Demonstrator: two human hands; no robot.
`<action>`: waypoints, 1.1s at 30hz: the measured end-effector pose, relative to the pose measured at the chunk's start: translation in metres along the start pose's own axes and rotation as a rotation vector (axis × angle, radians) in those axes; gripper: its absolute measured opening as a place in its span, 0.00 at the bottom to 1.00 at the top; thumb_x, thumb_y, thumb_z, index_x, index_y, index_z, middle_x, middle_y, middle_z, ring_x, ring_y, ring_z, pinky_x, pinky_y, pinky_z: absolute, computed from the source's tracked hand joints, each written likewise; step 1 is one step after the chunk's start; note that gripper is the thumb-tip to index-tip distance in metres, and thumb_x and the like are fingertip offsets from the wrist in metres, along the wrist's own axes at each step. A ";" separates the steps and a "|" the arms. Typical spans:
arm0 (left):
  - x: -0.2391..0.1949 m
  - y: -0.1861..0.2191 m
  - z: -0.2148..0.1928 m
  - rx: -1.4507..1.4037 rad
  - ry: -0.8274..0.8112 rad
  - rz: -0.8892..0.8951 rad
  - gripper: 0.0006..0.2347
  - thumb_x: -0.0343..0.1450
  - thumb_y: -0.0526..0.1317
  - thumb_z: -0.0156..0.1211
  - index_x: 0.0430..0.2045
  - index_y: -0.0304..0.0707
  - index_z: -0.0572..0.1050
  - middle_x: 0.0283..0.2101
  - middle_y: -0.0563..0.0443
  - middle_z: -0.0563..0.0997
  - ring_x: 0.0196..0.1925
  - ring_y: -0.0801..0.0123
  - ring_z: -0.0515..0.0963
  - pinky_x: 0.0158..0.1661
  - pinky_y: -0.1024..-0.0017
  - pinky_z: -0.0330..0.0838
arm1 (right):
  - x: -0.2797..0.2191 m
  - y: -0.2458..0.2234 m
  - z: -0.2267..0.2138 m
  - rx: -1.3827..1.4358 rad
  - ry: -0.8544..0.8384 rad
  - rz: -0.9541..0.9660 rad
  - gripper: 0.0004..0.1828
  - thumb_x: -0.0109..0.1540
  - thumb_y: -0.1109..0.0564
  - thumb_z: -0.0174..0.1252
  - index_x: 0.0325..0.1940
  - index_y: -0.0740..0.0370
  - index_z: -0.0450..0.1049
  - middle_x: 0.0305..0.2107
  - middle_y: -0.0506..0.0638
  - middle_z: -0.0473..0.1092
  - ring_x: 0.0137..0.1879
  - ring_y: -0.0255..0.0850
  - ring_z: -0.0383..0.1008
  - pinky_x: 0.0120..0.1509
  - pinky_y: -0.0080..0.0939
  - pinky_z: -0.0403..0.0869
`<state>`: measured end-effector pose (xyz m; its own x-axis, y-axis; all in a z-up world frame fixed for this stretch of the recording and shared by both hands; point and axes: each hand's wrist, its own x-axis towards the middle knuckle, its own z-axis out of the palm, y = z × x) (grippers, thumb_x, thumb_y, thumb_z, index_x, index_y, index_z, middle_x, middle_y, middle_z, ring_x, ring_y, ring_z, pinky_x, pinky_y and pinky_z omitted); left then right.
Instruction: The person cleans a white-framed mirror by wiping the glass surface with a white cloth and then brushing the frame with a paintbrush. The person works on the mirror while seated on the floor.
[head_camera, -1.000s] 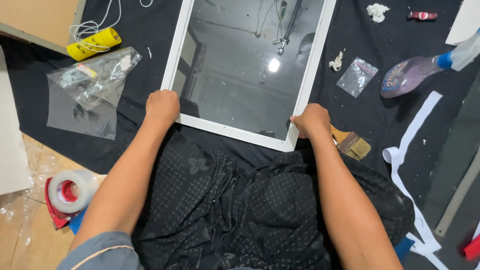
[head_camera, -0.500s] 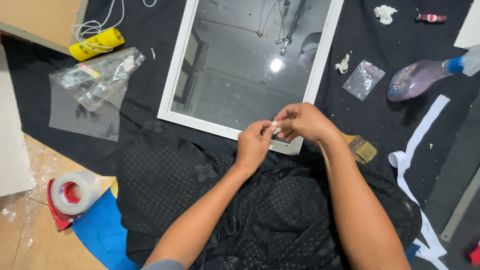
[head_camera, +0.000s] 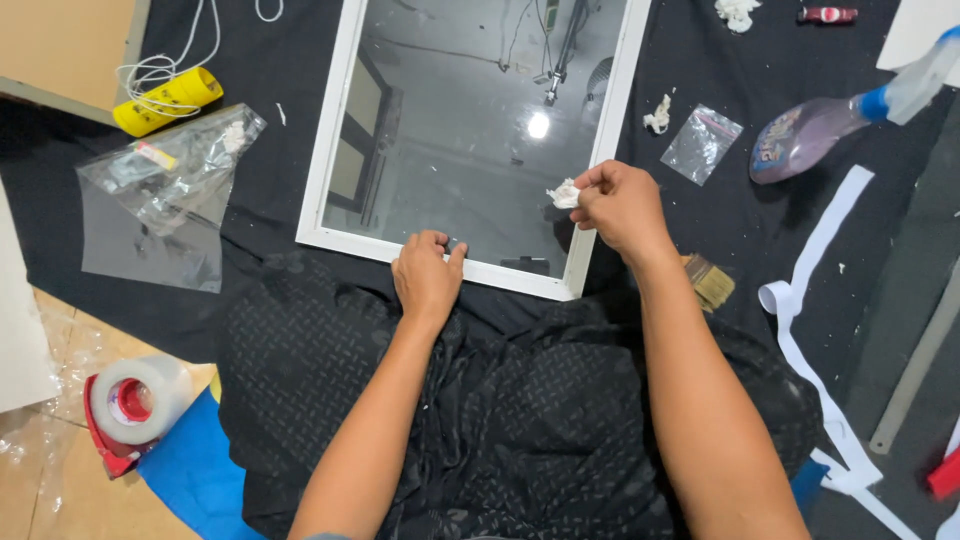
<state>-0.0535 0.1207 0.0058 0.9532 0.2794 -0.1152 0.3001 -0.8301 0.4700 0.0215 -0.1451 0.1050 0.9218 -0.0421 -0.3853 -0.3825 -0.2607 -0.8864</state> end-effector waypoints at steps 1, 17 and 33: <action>0.001 -0.001 0.003 0.033 0.025 0.006 0.12 0.65 0.48 0.73 0.34 0.46 0.79 0.30 0.58 0.79 0.41 0.58 0.82 0.47 0.58 0.71 | -0.002 -0.002 0.000 -0.017 0.017 -0.013 0.11 0.56 0.68 0.53 0.40 0.72 0.77 0.24 0.61 0.74 0.31 0.47 0.82 0.35 0.44 0.84; 0.059 -0.050 -0.112 0.492 -0.218 -0.057 0.04 0.72 0.36 0.64 0.38 0.38 0.80 0.35 0.46 0.80 0.45 0.51 0.84 0.46 0.51 0.77 | -0.010 -0.017 -0.001 -0.005 0.038 0.005 0.13 0.56 0.67 0.52 0.41 0.72 0.78 0.25 0.60 0.75 0.29 0.41 0.80 0.33 0.35 0.82; 0.155 -0.122 -0.154 -0.161 0.128 -0.024 0.25 0.70 0.40 0.67 0.60 0.24 0.70 0.50 0.25 0.78 0.57 0.32 0.75 0.54 0.41 0.69 | 0.010 0.057 0.042 0.029 0.073 0.212 0.15 0.56 0.58 0.60 0.43 0.69 0.81 0.28 0.66 0.76 0.30 0.45 0.80 0.36 0.42 0.82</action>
<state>0.0517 0.3396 0.0658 0.9304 0.3659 -0.0210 0.3037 -0.7375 0.6032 0.0062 -0.1200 0.0401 0.8224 -0.1628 -0.5451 -0.5687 -0.2109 -0.7951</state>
